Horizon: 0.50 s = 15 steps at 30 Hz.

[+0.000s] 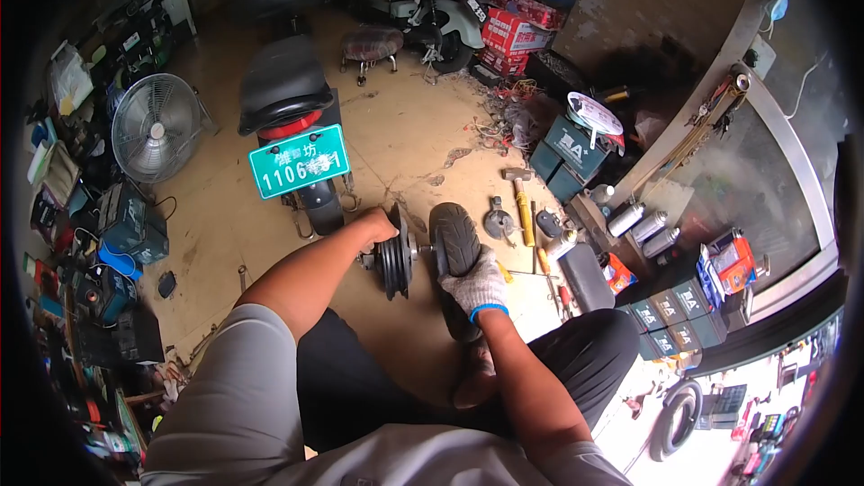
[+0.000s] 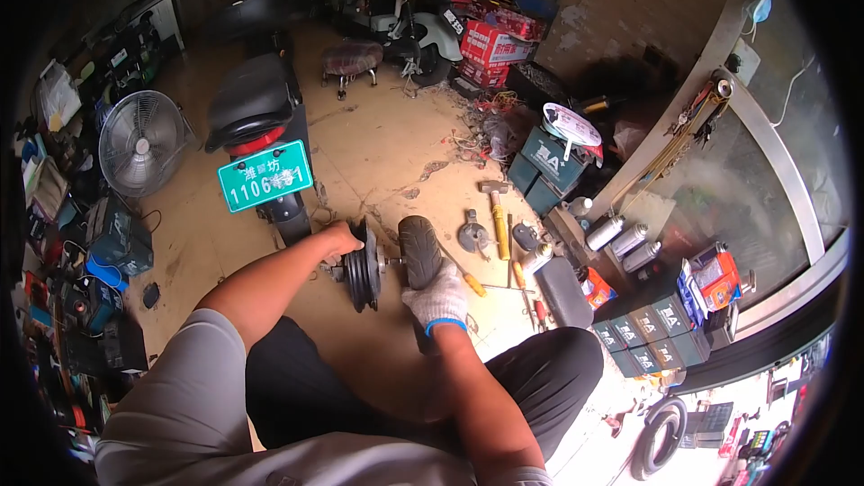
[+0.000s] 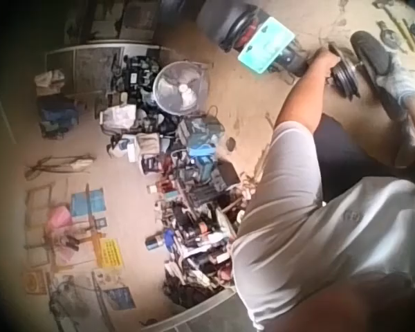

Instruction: The person fits a tire onto a wheel rim by hand, then uses screwdrivers to pry and seat the tire onto the rim.

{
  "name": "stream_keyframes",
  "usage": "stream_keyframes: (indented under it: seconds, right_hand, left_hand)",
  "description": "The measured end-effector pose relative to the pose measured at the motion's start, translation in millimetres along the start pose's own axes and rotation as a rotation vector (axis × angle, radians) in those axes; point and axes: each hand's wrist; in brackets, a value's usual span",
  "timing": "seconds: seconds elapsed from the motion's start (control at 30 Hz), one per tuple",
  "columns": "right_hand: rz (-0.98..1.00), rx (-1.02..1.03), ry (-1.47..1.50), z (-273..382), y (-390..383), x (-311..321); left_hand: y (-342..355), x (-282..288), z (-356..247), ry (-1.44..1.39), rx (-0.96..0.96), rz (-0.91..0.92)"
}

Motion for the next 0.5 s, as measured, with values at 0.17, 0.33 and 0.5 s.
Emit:
stream_keyframes:
  seconds: [0.17,0.33,0.5]
  right_hand:
    - [0.064,0.013,-0.086,25.2,-6.8,11.6]
    - [0.034,0.014,-0.031,22.1,-7.3,15.2]
    - [-0.039,-0.037,0.036,9.1,-10.7,16.9]
  left_hand:
    - [16.7,-14.2,-0.2,-0.019,-0.016,-0.025]
    - [29.9,-20.5,2.0,-0.076,-0.037,-0.091]
    - [25.7,-19.1,-3.2,-0.201,0.023,-0.105]
Point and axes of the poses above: each hand's wrist, its own y-axis towards the middle knuckle, its own x-axis out of the back of the hand, z = x × y, and after that the axes turned 9 degrees about x, right-handed
